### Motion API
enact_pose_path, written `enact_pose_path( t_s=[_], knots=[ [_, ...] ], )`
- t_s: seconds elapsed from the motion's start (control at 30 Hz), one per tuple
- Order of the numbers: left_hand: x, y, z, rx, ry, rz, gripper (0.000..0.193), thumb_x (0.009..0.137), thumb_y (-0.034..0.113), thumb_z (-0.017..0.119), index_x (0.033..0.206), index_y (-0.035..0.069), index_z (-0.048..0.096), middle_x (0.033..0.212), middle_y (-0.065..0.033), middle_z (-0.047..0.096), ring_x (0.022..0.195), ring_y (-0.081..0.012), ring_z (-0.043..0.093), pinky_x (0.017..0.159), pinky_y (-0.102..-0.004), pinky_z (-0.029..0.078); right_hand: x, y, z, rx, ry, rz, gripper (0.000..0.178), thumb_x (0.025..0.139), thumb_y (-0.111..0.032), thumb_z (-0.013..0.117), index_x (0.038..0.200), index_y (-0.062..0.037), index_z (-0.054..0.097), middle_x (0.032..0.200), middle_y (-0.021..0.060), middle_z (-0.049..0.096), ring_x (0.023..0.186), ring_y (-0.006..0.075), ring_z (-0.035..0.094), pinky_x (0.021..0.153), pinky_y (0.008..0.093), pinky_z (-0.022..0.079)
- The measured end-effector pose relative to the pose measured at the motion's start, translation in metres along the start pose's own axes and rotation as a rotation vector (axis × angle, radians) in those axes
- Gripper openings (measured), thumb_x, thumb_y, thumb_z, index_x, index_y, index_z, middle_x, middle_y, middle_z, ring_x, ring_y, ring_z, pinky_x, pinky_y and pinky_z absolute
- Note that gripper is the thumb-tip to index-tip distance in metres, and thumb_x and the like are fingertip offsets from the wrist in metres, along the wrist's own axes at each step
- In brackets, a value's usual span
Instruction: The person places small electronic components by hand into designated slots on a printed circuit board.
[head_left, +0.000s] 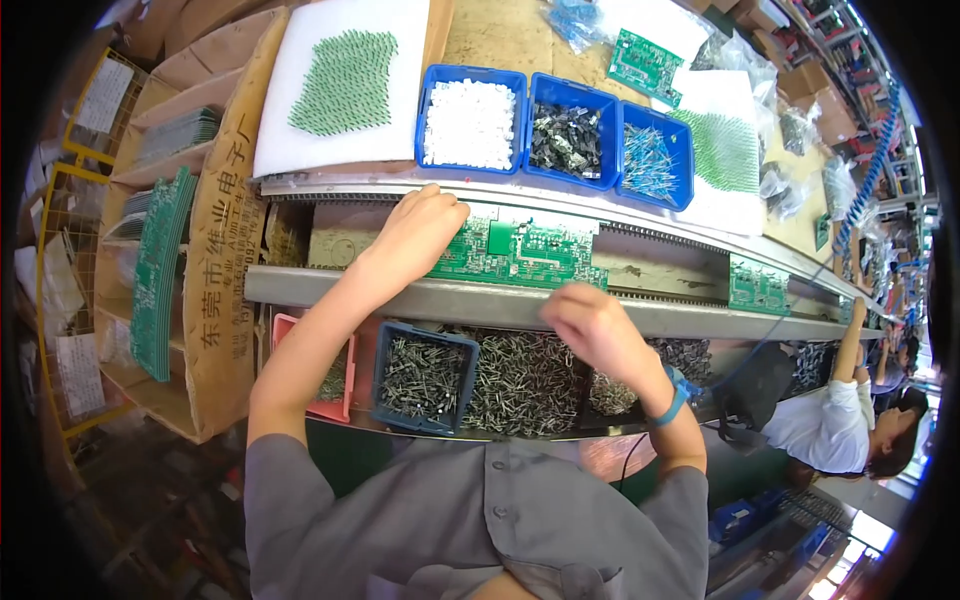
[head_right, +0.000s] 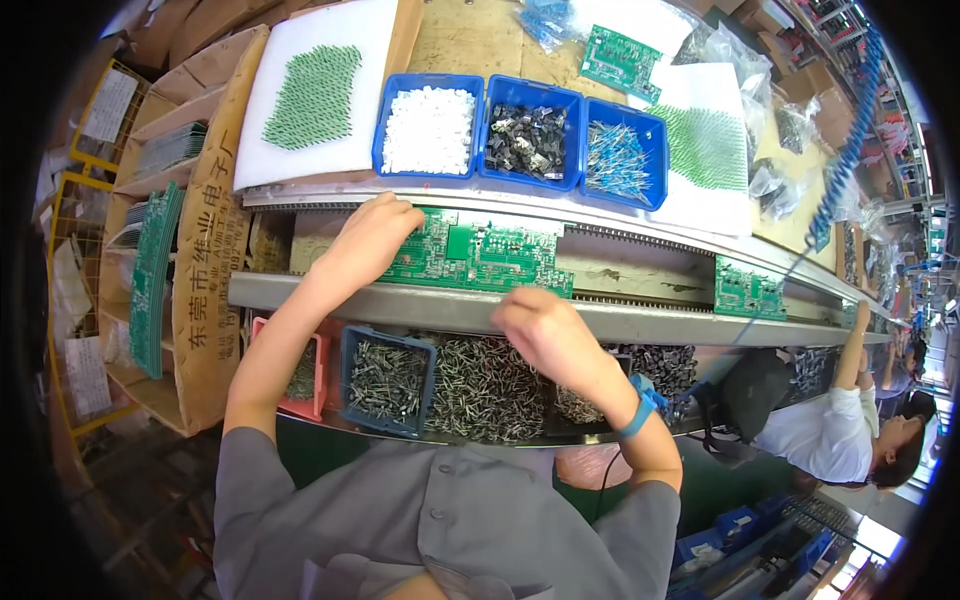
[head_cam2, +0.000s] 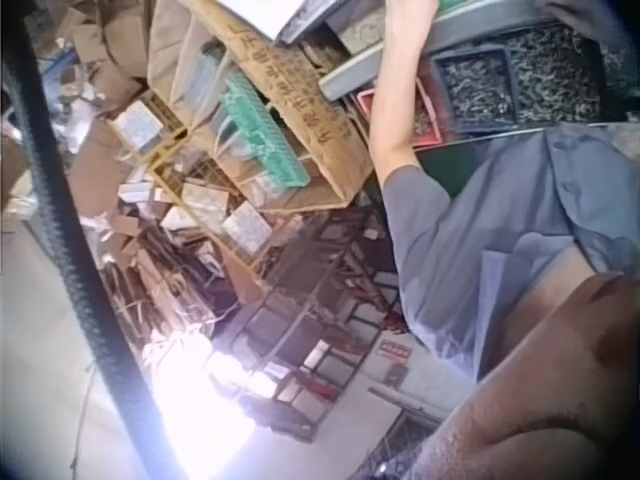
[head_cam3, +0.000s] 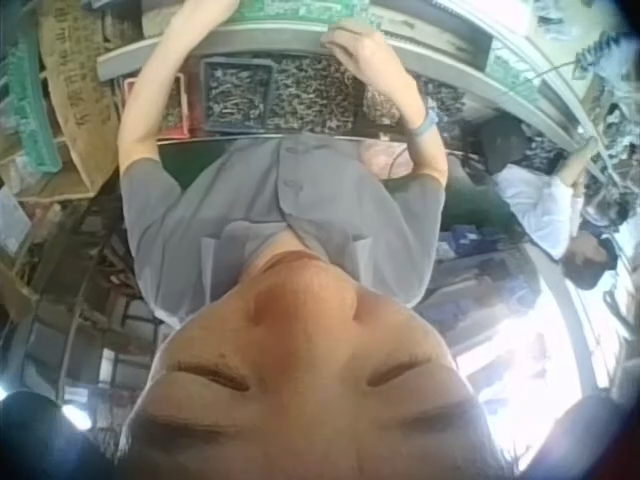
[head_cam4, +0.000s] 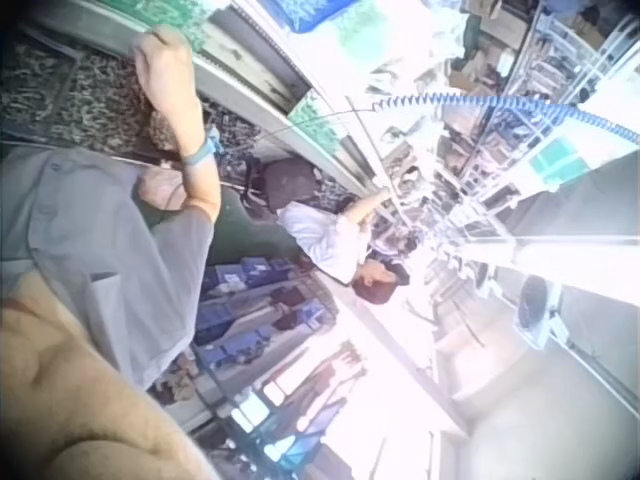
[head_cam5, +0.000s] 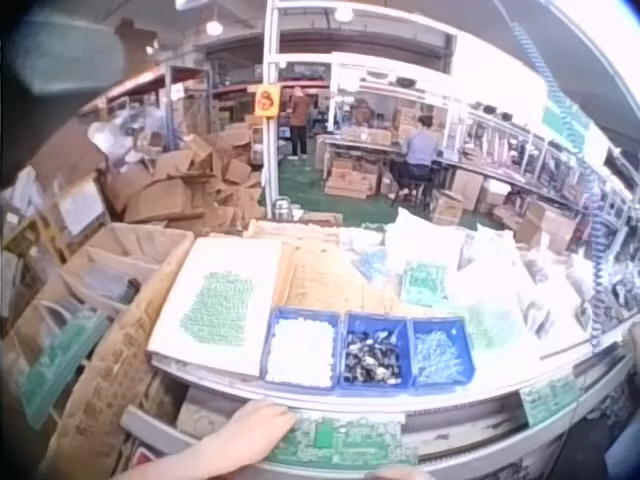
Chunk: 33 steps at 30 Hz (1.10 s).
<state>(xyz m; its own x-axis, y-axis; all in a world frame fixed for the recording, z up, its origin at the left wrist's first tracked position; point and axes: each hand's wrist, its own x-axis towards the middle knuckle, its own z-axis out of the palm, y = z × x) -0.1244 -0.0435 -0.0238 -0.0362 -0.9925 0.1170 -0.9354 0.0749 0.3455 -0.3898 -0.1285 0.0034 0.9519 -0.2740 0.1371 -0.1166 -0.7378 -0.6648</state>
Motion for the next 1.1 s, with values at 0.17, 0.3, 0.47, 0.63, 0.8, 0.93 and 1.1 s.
enact_pose_path(
  t_s=[0.17,0.3,0.47,0.63,0.8,0.93,1.1],
  knots=[
    [0.002,0.01,-0.001,0.158,0.032,0.002,0.016,0.072,-0.002,0.056,0.088,0.0,0.059,0.087,-0.0132,0.06,0.09,-0.0307,0.056,0.08,-0.041,0.047,0.031,0.038,-0.001,-0.195,0.182,-0.016,0.009,0.076,-0.003,0.066,0.084,-0.0074,0.066,0.087,0.0034,0.063,0.086,0.0242,0.056,0.077,0.0359,0.042],
    [-0.014,0.045,-0.006,-0.002,0.009,0.048,0.02,0.071,0.003,0.061,0.089,0.004,0.055,0.085,-0.0124,0.055,0.088,-0.0315,0.056,0.076,-0.0424,0.047,0.043,0.054,0.003,-0.296,0.19,-0.002,0.01,0.075,-0.004,0.067,0.083,-0.0092,0.067,0.087,0.0013,0.063,0.089,0.0221,0.056,0.081,0.0368,0.039],
    [-0.058,0.108,0.014,-0.295,-0.406,0.294,0.021,0.072,0.007,0.063,0.09,0.004,0.056,0.087,-0.0131,0.056,0.083,-0.0322,0.061,0.07,-0.0433,0.05,0.049,0.061,0.007,-0.352,0.146,-0.043,0.009,0.075,-0.004,0.067,0.083,-0.0094,0.068,0.086,0.0008,0.063,0.089,0.0215,0.056,0.082,0.0369,0.039],
    [-0.09,0.136,0.055,-0.16,-0.272,0.418,0.014,0.073,0.011,0.06,0.086,0.006,0.058,0.089,-0.0096,0.056,0.082,-0.0242,0.059,0.068,-0.0353,0.049,0.052,0.059,0.006,-0.345,0.119,-0.045,0.009,0.076,-0.005,0.067,0.084,-0.0091,0.068,0.085,0.0007,0.063,0.088,0.021,0.056,0.081,0.0368,0.039],
    [-0.09,0.138,0.064,-0.115,-0.27,0.43,0.006,0.073,0.013,0.06,0.076,0.008,0.061,0.082,-0.0073,0.058,0.081,-0.0221,0.06,0.065,-0.034,0.049,0.053,0.06,0.008,-0.311,0.124,-0.031,0.009,0.076,-0.005,0.068,0.085,-0.0088,0.068,0.086,0.0011,0.063,0.087,0.0211,0.057,0.08,0.037,0.04],
    [-0.087,0.136,0.066,-0.166,-0.286,0.424,0.006,0.073,0.014,0.06,0.071,0.009,0.062,0.079,-0.0063,0.059,0.079,-0.0216,0.061,0.064,-0.0341,0.049,0.053,0.062,0.01,-0.299,0.125,-0.043,0.009,0.076,-0.005,0.068,0.085,-0.0088,0.068,0.087,0.0012,0.063,0.088,0.0212,0.056,0.08,0.0371,0.04],
    [-0.083,0.135,0.059,-0.167,-0.315,0.451,0.01,0.073,0.014,0.059,0.065,0.009,0.062,0.079,-0.0051,0.059,0.078,-0.0211,0.061,0.065,-0.0347,0.049,0.052,0.06,0.014,-0.339,0.127,-0.032,0.012,0.074,-0.005,0.069,0.085,-0.0095,0.066,0.087,0.0017,0.063,0.089,0.0221,0.056,0.081,0.0378,0.039]
  ],
)
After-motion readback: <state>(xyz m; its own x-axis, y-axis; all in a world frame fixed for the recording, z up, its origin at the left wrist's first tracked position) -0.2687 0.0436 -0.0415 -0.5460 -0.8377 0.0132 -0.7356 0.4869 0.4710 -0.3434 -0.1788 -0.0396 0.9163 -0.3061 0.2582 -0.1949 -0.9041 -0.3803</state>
